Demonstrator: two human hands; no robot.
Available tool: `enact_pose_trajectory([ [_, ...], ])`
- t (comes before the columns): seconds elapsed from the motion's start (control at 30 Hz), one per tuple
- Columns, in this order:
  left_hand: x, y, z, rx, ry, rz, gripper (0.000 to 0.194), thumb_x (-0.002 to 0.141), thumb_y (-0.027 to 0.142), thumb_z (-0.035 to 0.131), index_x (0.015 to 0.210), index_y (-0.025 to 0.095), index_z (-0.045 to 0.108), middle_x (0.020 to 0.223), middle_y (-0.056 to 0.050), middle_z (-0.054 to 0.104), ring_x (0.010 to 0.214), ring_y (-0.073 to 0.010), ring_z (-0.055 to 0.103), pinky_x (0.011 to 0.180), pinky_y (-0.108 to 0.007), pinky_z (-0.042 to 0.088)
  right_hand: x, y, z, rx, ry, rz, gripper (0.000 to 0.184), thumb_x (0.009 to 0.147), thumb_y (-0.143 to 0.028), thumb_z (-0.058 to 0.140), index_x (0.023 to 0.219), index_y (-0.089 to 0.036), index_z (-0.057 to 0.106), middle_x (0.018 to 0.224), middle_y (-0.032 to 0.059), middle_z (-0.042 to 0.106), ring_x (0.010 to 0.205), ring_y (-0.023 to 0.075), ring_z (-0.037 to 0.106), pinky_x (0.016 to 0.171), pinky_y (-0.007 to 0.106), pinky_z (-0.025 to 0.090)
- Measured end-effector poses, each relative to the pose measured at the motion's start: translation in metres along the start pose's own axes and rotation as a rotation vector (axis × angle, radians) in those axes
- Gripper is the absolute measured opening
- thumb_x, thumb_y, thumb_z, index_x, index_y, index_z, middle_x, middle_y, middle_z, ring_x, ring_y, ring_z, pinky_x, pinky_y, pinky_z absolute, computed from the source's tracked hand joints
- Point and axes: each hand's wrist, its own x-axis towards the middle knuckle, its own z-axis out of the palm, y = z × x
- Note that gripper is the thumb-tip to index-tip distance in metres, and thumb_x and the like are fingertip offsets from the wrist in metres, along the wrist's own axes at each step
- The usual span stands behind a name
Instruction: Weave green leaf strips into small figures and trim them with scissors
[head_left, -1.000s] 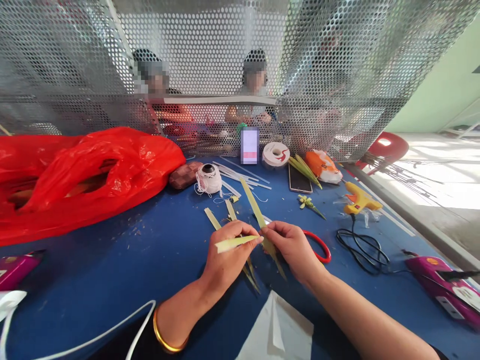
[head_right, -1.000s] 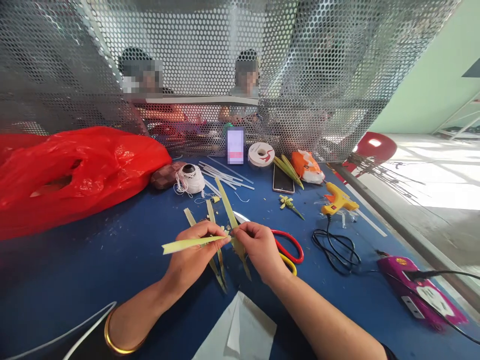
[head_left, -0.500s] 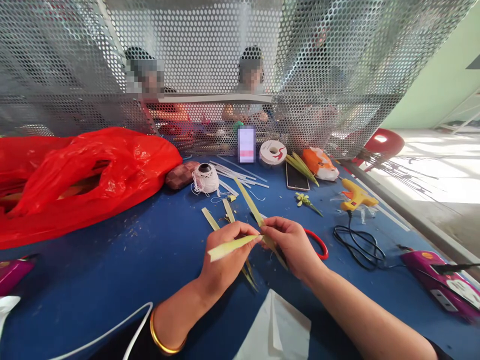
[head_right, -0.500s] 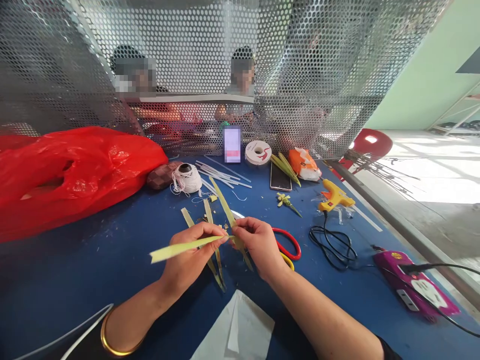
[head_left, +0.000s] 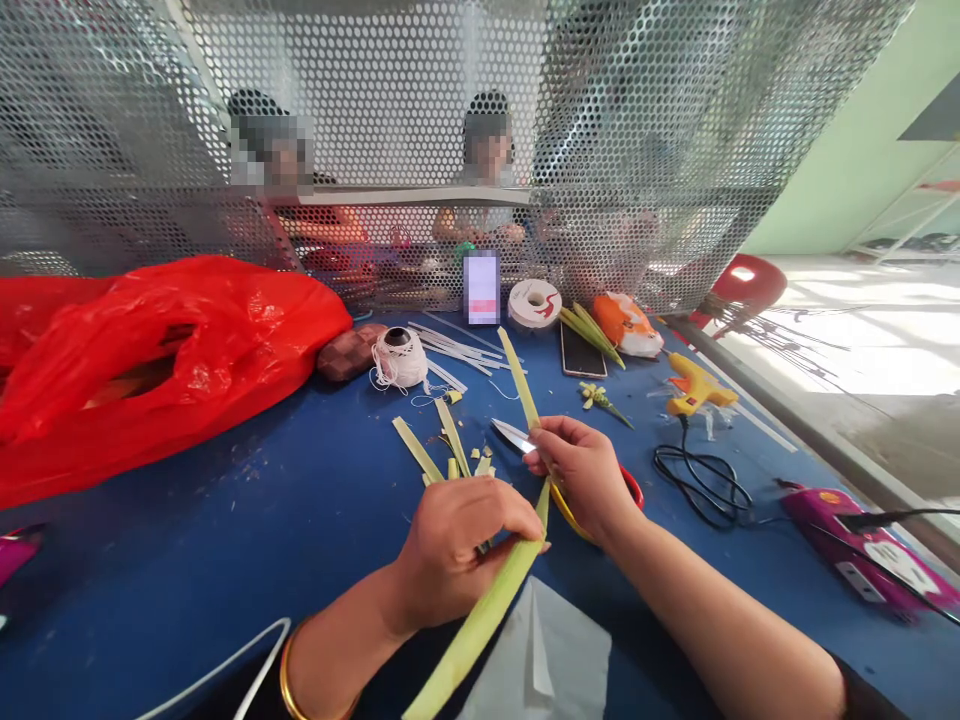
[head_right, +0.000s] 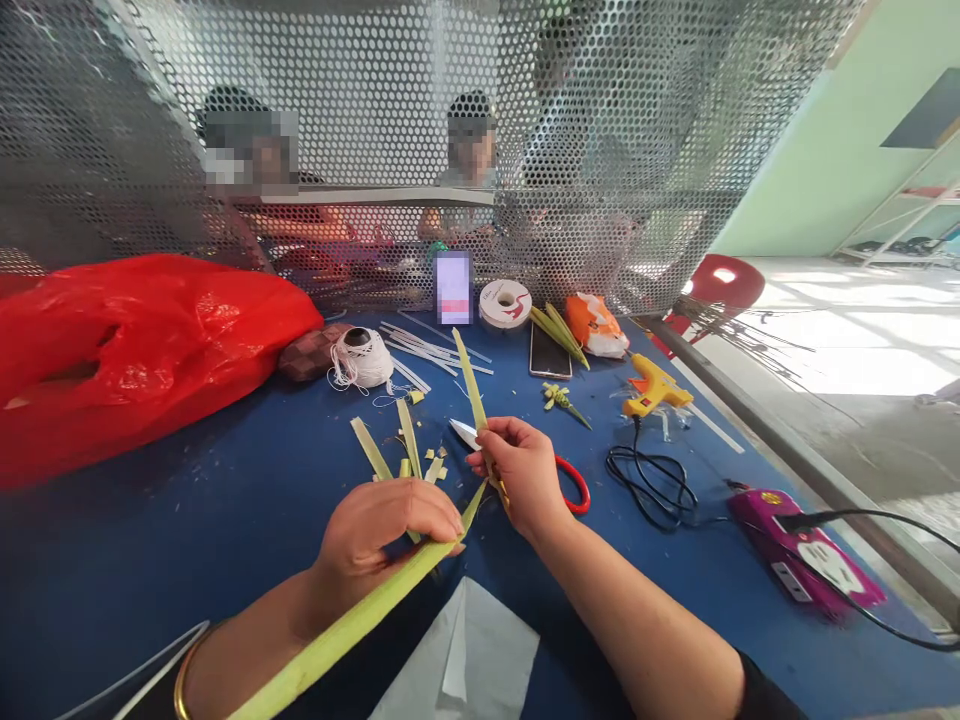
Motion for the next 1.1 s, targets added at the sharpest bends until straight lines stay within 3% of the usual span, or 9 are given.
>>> enact_pose_trajectory([
  [0.17, 0.001, 0.003, -0.003, -0.134, -0.012, -0.029, 0.007, 0.078, 0.017, 0.07, 0.075, 0.023, 0.068, 0.074, -0.004, 0.075, 0.072, -0.0181, 0.07, 0.071, -0.028, 0.053, 0.007, -0.003, -0.005, -0.001, 0.043, -0.045, 0.027, 0.056, -0.029, 0.081, 0.074, -0.016, 0.066, 0.057, -0.0027, 0.063, 0.049, 0.0107, 0.06, 0.048, 0.021, 0.049],
  [0.33, 0.002, 0.009, -0.007, -0.308, 0.051, -0.186, 0.007, 0.076, 0.021, 0.073, 0.072, 0.021, 0.068, 0.073, -0.005, 0.074, 0.069, -0.018, 0.069, 0.07, -0.03, 0.054, 0.013, -0.004, -0.009, -0.001, 0.049, -0.082, 0.028, 0.056, -0.031, 0.082, 0.074, -0.016, 0.067, 0.056, -0.0021, 0.063, 0.048, 0.0116, 0.06, 0.049, 0.023, 0.051],
  [0.57, 0.002, 0.009, -0.014, -0.61, 0.025, -0.424, 0.02, 0.069, 0.033, 0.08, 0.064, 0.02, 0.067, 0.065, -0.006, 0.069, 0.062, -0.0187, 0.064, 0.059, -0.031, 0.051, 0.018, -0.005, -0.012, -0.003, 0.079, -0.09, 0.029, 0.055, -0.032, 0.083, 0.074, -0.017, 0.066, 0.057, -0.0016, 0.063, 0.048, 0.0121, 0.06, 0.049, 0.024, 0.051],
  [0.77, 0.004, 0.004, -0.013, -0.891, 0.122, -0.519, 0.032, 0.059, 0.04, 0.085, 0.061, 0.019, 0.061, 0.055, -0.001, 0.062, 0.05, -0.0157, 0.059, 0.052, -0.029, 0.049, 0.022, -0.007, -0.013, 0.011, 0.12, -0.077, 0.033, 0.052, -0.03, 0.085, 0.074, -0.017, 0.064, 0.058, -0.0029, 0.062, 0.049, 0.0112, 0.061, 0.048, 0.022, 0.051],
  [0.93, 0.014, -0.009, -0.02, -0.693, 0.31, -0.744, 0.027, 0.063, 0.033, 0.082, 0.081, 0.017, 0.07, 0.065, 0.0, 0.066, 0.056, -0.0122, 0.062, 0.059, -0.025, 0.05, 0.017, -0.01, -0.014, 0.008, 0.1, -0.064, 0.035, 0.05, -0.033, 0.086, 0.074, -0.017, 0.065, 0.062, -0.0019, 0.063, 0.05, 0.0104, 0.06, 0.047, 0.021, 0.049],
  [1.0, 0.018, -0.019, -0.032, -0.57, 0.365, -0.874, 0.031, 0.063, 0.035, 0.08, 0.085, 0.015, 0.071, 0.071, -0.003, 0.069, 0.057, -0.0122, 0.062, 0.059, -0.025, 0.05, 0.014, -0.01, -0.014, 0.002, 0.074, -0.061, 0.035, 0.051, -0.035, 0.085, 0.074, -0.016, 0.067, 0.062, -0.0014, 0.062, 0.05, 0.0104, 0.059, 0.047, 0.022, 0.048],
  [1.1, 0.02, -0.032, -0.057, -0.399, 0.467, -0.871, 0.033, 0.064, 0.04, 0.077, 0.084, 0.014, 0.072, 0.07, -0.003, 0.068, 0.059, -0.0128, 0.061, 0.06, -0.025, 0.049, 0.01, -0.011, -0.012, -0.028, 0.022, -0.047, 0.035, 0.053, -0.039, 0.084, 0.074, -0.016, 0.068, 0.06, -0.0013, 0.061, 0.05, 0.0103, 0.057, 0.048, 0.022, 0.048],
])
